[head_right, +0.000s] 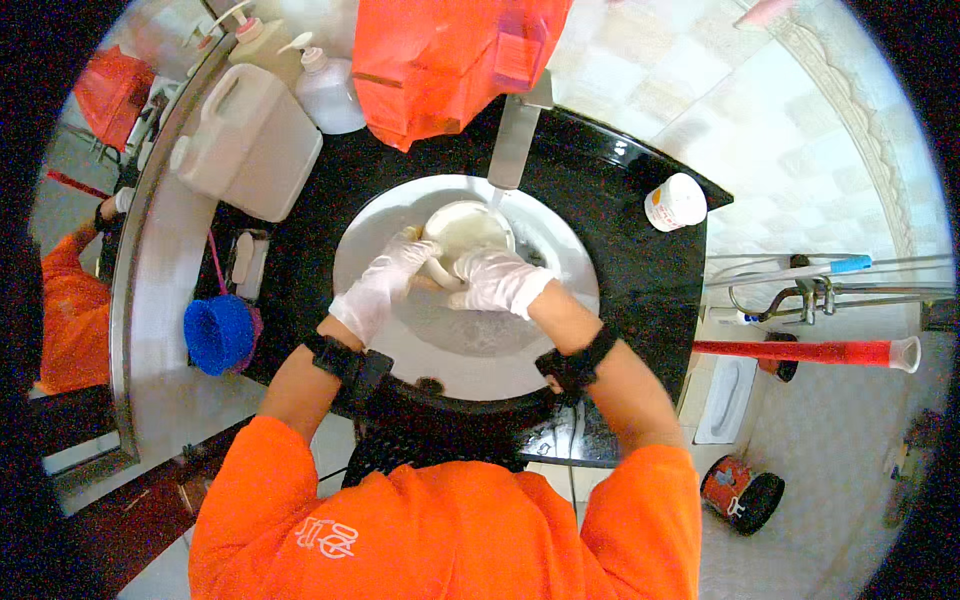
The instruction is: The person washes a white ceramic bowl in a bathroom sink using a blue cloth and a steel wool pad. They scrub the bowl thoroughly, rinse it under running water, and then place it on the counter before walking away.
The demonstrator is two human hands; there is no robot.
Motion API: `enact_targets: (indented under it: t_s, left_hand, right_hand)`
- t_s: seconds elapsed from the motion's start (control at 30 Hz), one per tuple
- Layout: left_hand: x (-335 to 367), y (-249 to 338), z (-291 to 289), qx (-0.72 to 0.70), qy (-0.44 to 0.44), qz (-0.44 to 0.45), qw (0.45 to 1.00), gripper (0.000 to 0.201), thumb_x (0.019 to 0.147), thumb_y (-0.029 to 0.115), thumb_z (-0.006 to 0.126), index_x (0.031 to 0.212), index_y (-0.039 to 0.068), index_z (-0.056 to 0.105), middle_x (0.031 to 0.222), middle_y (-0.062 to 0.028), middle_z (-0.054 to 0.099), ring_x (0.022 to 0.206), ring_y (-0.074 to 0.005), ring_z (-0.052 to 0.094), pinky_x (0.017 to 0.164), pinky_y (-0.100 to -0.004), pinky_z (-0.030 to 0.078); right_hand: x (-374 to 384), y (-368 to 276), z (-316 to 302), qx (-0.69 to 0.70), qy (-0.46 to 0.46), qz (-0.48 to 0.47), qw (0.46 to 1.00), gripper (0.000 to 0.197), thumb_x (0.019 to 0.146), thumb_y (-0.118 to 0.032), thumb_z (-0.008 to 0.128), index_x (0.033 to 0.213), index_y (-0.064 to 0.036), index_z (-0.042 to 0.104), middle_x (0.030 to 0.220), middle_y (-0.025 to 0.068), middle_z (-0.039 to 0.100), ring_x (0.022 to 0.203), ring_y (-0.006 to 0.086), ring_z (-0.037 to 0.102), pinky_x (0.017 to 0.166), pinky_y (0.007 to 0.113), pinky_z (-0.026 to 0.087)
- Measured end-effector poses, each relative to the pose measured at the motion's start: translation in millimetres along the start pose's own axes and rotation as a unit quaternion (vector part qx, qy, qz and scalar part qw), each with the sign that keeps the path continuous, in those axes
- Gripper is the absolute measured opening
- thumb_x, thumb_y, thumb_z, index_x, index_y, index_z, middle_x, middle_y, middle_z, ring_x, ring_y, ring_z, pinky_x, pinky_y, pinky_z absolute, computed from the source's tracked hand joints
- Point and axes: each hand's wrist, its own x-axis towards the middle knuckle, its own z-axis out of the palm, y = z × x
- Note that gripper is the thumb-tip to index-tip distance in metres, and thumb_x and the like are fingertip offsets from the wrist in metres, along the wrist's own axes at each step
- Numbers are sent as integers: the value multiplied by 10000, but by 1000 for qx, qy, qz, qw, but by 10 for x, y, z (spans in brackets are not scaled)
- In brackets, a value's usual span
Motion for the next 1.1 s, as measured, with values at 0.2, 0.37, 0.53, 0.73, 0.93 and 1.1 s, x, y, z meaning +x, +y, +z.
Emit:
enact_targets:
  t_s: [0.2,0.37,0.53,0.73,0.93,1.1]
  left_hand:
    - [119,84,-26,99,-46,114,988,428,818,187,636,1199,11,554,1044,-121,633,933,-216,591,798,-327,483]
    - [-92,177,128,138,-76,151,976,461,835,181,618,1246,-7,529,1123,-121,617,980,-220,590,827,-323,491]
    - [197,127,-73,-16,-62,-12,998,427,867,128,596,1270,27,497,1134,-134,593,941,-251,640,741,-364,580]
    - [90,70,-38,13,-103,15,994,467,857,112,618,1281,-5,461,1146,-136,586,956,-259,636,758,-393,585]
    - [528,-2,-275,-28,-130,-21,991,410,890,130,577,1271,19,470,1094,-166,607,861,-256,661,683,-394,594]
    - [283,216,-147,-16,-159,-115,980,369,887,185,617,1177,-24,526,1061,-173,634,875,-264,663,704,-409,578]
  right_hand:
    - [-197,580,192,-254,356,-82,896,278,751,-202,583,976,-59,661,915,199,654,894,343,621,800,459,484]
    - [-325,722,606,-206,255,-11,945,267,845,-222,530,964,-2,626,1004,242,611,925,355,599,782,470,481]
    - [-172,674,354,-323,298,-38,898,147,828,-119,495,817,-19,603,735,179,619,718,356,616,651,435,496]
    - [-226,605,491,-270,299,-44,914,145,797,-116,514,781,-45,639,844,157,646,814,326,634,801,405,499]
    - [-148,449,190,-275,300,-46,912,146,769,-167,582,829,-52,648,831,153,643,814,337,621,796,424,491]
    - [-516,190,-134,115,144,-42,982,217,864,-238,604,954,-41,620,923,114,616,905,262,580,843,369,438]
